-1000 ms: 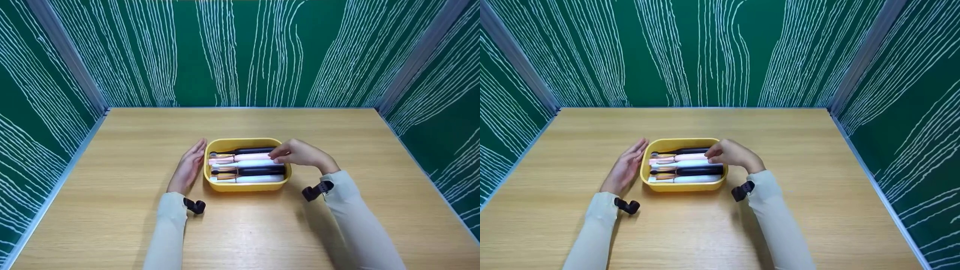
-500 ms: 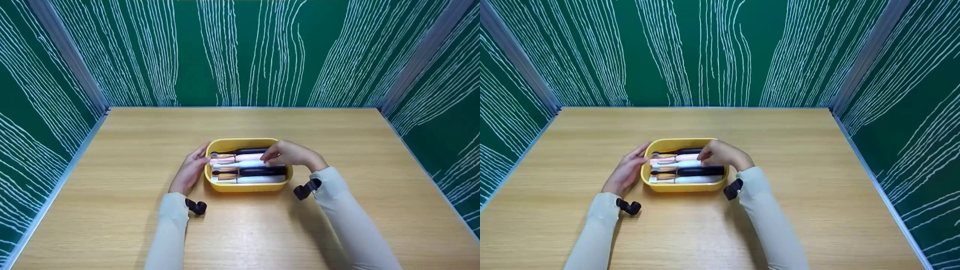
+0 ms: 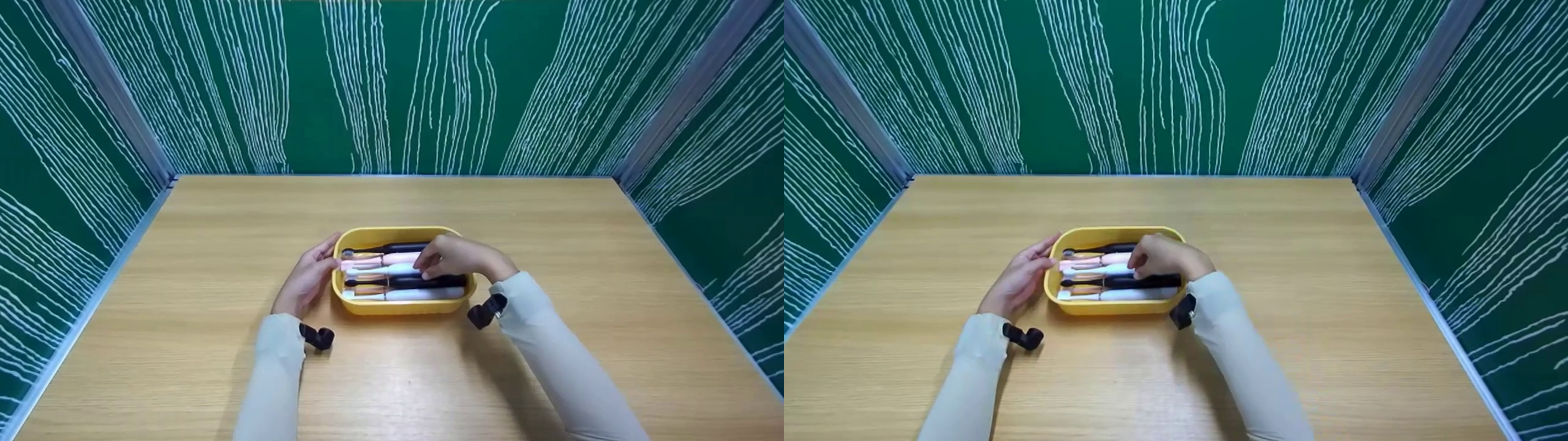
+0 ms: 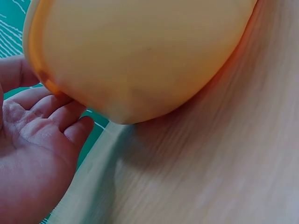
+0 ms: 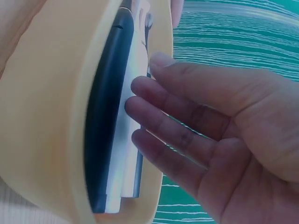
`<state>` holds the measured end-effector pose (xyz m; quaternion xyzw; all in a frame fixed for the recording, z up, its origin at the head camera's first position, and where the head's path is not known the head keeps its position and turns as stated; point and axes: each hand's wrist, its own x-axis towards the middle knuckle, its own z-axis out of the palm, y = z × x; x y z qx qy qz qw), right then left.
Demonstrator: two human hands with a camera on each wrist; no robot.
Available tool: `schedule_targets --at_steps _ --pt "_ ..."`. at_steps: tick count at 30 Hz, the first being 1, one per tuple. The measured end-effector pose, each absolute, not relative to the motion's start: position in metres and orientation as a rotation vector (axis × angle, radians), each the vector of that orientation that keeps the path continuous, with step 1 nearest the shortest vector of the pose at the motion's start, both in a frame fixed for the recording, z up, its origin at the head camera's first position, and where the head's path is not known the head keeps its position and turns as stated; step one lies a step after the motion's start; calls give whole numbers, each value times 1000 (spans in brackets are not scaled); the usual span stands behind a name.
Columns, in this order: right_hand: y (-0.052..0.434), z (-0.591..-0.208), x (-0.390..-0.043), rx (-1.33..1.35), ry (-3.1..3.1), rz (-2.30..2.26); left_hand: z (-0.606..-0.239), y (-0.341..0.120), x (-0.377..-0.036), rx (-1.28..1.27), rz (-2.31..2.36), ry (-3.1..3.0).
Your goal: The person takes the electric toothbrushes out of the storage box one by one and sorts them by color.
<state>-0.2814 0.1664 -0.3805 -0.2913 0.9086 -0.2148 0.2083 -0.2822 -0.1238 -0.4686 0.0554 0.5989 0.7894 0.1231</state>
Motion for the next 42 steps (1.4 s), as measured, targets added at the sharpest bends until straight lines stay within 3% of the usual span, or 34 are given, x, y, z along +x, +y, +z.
schedule_targets --at_steps 21,42 --pt "145 -381 -274 -787 2547 -388 -468 -128 -283 261 2240 1791" --pt "138 -385 -272 -789 2583 -302 -464 -130 -281 183 2191 1844"
